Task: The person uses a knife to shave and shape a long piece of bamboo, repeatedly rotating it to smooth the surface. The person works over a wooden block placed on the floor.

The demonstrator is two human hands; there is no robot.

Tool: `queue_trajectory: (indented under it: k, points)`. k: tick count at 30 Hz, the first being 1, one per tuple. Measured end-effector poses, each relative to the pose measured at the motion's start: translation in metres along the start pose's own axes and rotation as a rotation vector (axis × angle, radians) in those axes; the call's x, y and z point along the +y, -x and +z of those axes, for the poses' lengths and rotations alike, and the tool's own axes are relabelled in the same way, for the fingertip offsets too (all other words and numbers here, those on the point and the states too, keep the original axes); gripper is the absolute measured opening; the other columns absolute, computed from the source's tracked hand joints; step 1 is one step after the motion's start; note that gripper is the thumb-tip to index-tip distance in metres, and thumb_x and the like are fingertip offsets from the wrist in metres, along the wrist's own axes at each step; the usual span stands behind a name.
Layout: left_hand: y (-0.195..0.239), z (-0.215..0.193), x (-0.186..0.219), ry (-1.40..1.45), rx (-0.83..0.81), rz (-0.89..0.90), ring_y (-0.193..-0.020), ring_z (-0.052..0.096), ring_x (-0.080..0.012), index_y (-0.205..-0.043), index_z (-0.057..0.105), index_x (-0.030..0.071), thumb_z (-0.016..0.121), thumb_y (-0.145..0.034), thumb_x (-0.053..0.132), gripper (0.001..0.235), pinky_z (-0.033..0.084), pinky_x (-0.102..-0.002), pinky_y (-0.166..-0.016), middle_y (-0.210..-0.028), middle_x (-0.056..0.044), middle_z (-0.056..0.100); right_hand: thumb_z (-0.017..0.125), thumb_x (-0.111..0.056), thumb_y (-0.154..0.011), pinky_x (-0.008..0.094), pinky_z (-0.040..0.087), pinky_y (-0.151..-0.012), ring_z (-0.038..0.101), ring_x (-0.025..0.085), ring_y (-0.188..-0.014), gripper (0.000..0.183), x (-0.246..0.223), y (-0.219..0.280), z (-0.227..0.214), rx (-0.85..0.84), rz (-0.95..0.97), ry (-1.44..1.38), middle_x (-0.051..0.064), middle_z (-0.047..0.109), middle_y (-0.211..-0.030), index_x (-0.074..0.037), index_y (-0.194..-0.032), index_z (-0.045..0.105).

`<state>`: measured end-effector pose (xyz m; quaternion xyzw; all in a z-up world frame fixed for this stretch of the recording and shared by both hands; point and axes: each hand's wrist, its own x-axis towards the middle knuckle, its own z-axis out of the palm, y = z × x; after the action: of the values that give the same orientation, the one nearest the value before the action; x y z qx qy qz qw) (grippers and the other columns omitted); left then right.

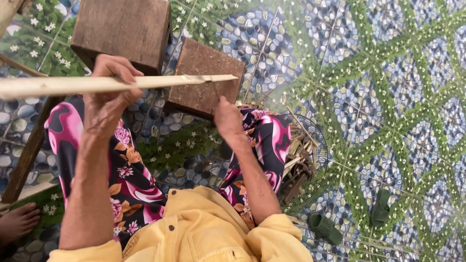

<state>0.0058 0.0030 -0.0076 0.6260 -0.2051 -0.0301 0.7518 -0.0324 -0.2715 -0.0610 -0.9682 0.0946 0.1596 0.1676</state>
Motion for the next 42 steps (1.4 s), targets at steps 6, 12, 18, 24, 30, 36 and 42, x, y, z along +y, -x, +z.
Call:
queue_trajectory:
  k: [6,12,18,24,30,36,42]
  points:
    - [-0.009,0.028,0.002,0.026,0.247,0.023,-0.123,0.060,-0.0201,-0.112,0.040,0.010,0.074,-0.099,0.009,0.037,0.052,-0.031,-0.110,-0.134,-0.009,0.044,0.048,-0.019,-0.100,0.062,0.058,-0.077,0.074,0.049,-0.091,0.026,0.019,-0.014,0.018,0.181,-0.101,-0.391,0.024,0.075,-0.090,-0.014,-0.121,0.064]
    - [-0.006,0.013,-0.008,-0.066,0.240,-0.004,-0.124,0.063,-0.0340,-0.111,0.039,0.004,0.065,-0.096,0.003,0.030,0.054,-0.036,-0.103,-0.128,-0.021,0.053,0.055,-0.021,-0.105,0.048,0.055,-0.072,0.073,0.036,-0.080,0.021,0.005,-0.022,0.015,0.331,-0.107,-0.694,0.020,0.072,-0.084,-0.014,-0.119,0.069]
    - [-0.003,0.020,0.006,-0.120,0.191,-0.009,-0.122,0.065,-0.0259,-0.108,0.045,0.007,0.064,-0.099,0.009,0.021,0.056,-0.033,-0.097,-0.127,-0.017,0.061,0.084,-0.038,-0.087,0.038,0.058,-0.074,0.073,0.019,-0.076,0.024,-0.005,-0.049,0.035,0.426,-0.051,-0.834,0.006,0.080,-0.088,-0.023,-0.106,0.080]
    - [-0.002,0.028,0.007,-0.158,0.172,0.018,-0.116,0.065,-0.0266,-0.105,0.047,0.008,0.064,-0.098,0.014,0.019,0.057,-0.036,-0.095,-0.123,-0.019,0.062,0.084,-0.048,-0.078,0.037,0.058,-0.064,0.071,0.023,-0.061,0.021,-0.017,-0.055,0.028,0.464,0.052,-0.768,0.002,0.066,-0.056,-0.030,-0.086,0.079]
    - [-0.002,0.034,0.006,-0.233,0.158,0.083,-0.118,0.069,-0.0266,-0.103,0.053,0.009,0.063,-0.098,0.010,0.011,0.057,-0.034,-0.091,-0.122,-0.013,0.066,0.076,-0.039,-0.088,0.039,0.057,-0.061,0.073,0.031,-0.063,0.020,-0.006,-0.059,0.032,0.573,-0.096,-0.682,0.010,0.066,-0.057,-0.019,-0.084,0.071]
    - [-0.007,0.033,0.017,-0.227,0.265,0.067,-0.119,0.063,-0.0201,-0.117,0.059,0.010,0.064,-0.106,0.019,0.015,0.052,-0.034,-0.102,-0.123,-0.012,0.064,0.073,-0.042,-0.095,0.035,0.059,-0.060,0.065,0.023,-0.063,0.032,0.005,-0.057,0.020,0.434,0.035,-0.931,0.010,0.068,-0.070,-0.010,-0.095,0.070]
    - [-0.002,0.015,0.012,-0.228,0.335,-0.118,-0.109,0.068,-0.0145,-0.124,0.064,0.011,0.070,-0.108,0.022,0.020,0.054,-0.028,-0.097,-0.115,-0.011,0.072,0.066,-0.023,-0.098,0.026,0.044,-0.026,0.050,0.009,-0.033,0.023,0.014,-0.051,0.009,0.304,-0.006,-1.194,0.002,0.055,-0.052,-0.002,-0.092,0.073]
